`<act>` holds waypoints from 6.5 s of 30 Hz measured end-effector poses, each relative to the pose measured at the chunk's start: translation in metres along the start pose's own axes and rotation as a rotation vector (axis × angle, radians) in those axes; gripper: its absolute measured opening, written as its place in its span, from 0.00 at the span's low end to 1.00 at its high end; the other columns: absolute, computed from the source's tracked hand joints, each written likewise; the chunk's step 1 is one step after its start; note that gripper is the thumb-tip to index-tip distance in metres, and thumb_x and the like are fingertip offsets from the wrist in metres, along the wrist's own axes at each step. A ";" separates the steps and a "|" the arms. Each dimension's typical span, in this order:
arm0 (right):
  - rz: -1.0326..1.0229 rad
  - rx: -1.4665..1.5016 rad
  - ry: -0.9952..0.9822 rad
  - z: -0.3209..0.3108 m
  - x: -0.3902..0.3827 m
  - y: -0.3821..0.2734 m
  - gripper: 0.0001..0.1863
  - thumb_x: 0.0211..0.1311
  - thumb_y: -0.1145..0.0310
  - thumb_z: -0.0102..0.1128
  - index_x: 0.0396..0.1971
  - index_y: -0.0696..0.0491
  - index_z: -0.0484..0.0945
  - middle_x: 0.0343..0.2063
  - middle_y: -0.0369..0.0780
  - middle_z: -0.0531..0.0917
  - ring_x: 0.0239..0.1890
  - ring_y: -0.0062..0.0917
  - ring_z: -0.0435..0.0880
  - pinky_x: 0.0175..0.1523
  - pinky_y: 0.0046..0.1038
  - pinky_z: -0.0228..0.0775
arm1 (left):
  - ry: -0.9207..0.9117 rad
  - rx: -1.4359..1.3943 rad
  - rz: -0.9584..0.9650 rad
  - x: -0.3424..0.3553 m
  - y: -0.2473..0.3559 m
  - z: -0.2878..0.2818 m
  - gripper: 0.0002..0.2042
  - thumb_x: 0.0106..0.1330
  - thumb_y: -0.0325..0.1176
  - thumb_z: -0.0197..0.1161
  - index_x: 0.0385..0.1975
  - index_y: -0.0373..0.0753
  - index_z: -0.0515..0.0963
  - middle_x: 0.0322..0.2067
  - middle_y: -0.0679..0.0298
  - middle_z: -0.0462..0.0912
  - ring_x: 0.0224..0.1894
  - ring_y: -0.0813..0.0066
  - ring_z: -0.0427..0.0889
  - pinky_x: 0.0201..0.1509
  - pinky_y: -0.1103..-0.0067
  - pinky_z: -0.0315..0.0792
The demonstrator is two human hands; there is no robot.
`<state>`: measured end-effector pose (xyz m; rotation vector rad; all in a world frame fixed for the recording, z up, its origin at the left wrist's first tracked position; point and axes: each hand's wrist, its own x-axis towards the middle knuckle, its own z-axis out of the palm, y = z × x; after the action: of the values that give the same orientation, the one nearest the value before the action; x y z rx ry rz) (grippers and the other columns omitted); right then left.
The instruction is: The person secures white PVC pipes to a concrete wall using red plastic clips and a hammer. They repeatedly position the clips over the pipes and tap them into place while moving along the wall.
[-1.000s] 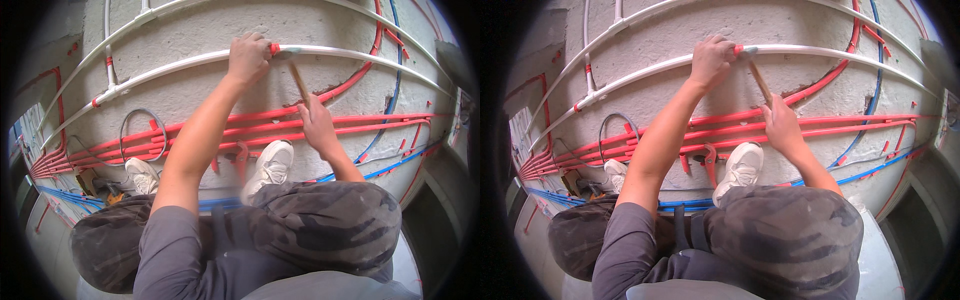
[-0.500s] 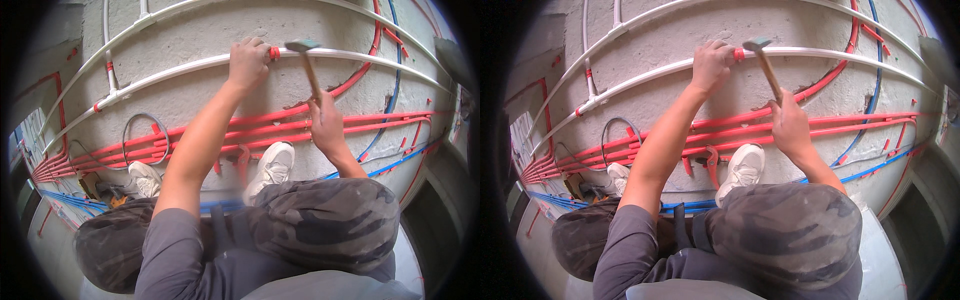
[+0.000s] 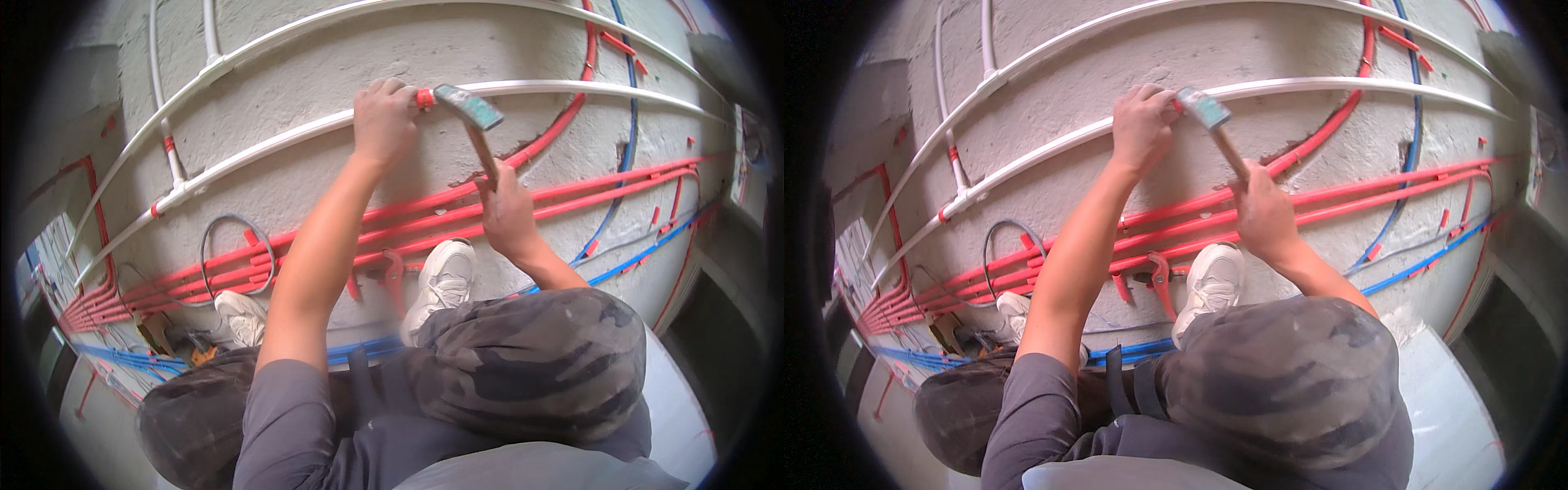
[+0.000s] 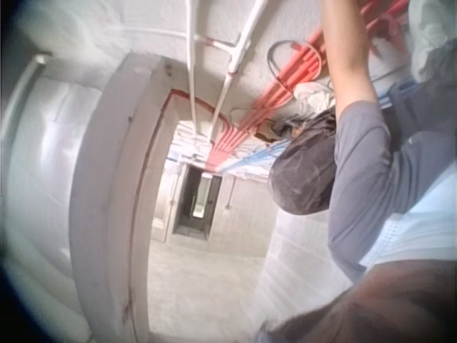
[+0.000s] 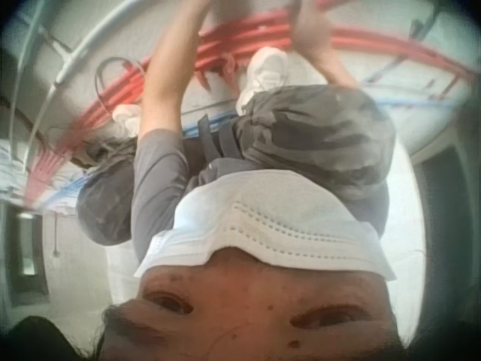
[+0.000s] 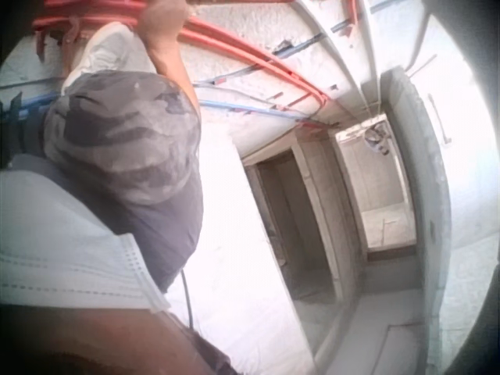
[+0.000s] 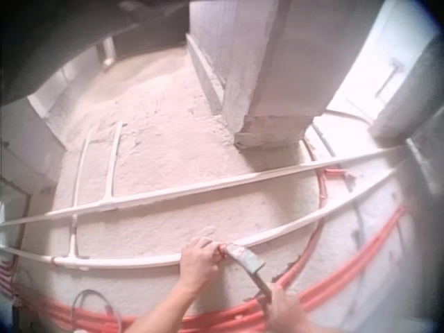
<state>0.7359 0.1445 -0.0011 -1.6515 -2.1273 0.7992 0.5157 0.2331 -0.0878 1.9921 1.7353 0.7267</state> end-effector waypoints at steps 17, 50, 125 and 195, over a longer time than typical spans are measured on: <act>0.207 -0.011 -0.205 0.014 -0.026 0.038 0.14 0.69 0.70 0.50 0.52 0.58 0.69 0.36 0.51 0.83 0.37 0.51 0.86 0.40 0.51 0.77 | -0.016 -0.056 0.084 0.005 0.007 0.002 0.12 0.59 0.29 0.65 0.42 0.40 0.86 0.39 0.58 0.84 0.45 0.54 0.81 0.50 0.62 0.72; 0.141 0.100 -0.117 0.022 -0.014 0.029 0.11 0.73 0.63 0.54 0.43 0.56 0.70 0.31 0.51 0.84 0.33 0.54 0.84 0.37 0.54 0.75 | -0.213 -0.206 0.025 0.015 -0.001 -0.013 0.18 0.57 0.23 0.57 0.47 0.36 0.85 0.43 0.49 0.83 0.50 0.48 0.79 0.58 0.64 0.72; 0.076 -0.656 -0.551 0.017 0.029 0.017 0.15 0.73 0.58 0.56 0.43 0.55 0.73 0.50 0.52 0.79 0.51 0.52 0.79 0.53 0.48 0.70 | -0.268 0.195 -0.249 -0.073 -0.085 -0.098 0.30 0.69 0.48 0.58 0.68 0.40 0.66 0.66 0.52 0.68 0.73 0.53 0.60 0.75 0.54 0.52; 1.560 0.543 -0.068 -0.347 -0.407 -0.605 0.13 0.61 0.67 0.63 0.34 0.65 0.80 0.17 0.44 0.77 0.12 0.30 0.73 0.15 0.37 0.62 | -0.376 -0.572 -1.126 -0.295 0.038 -0.932 0.08 0.69 0.31 0.60 0.33 0.31 0.80 0.25 0.65 0.79 0.25 0.74 0.80 0.27 0.76 0.73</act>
<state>0.5776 -0.2703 0.6740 -2.6518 -0.1240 1.5462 -0.0586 -0.1001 0.6304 0.5371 1.7671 0.3293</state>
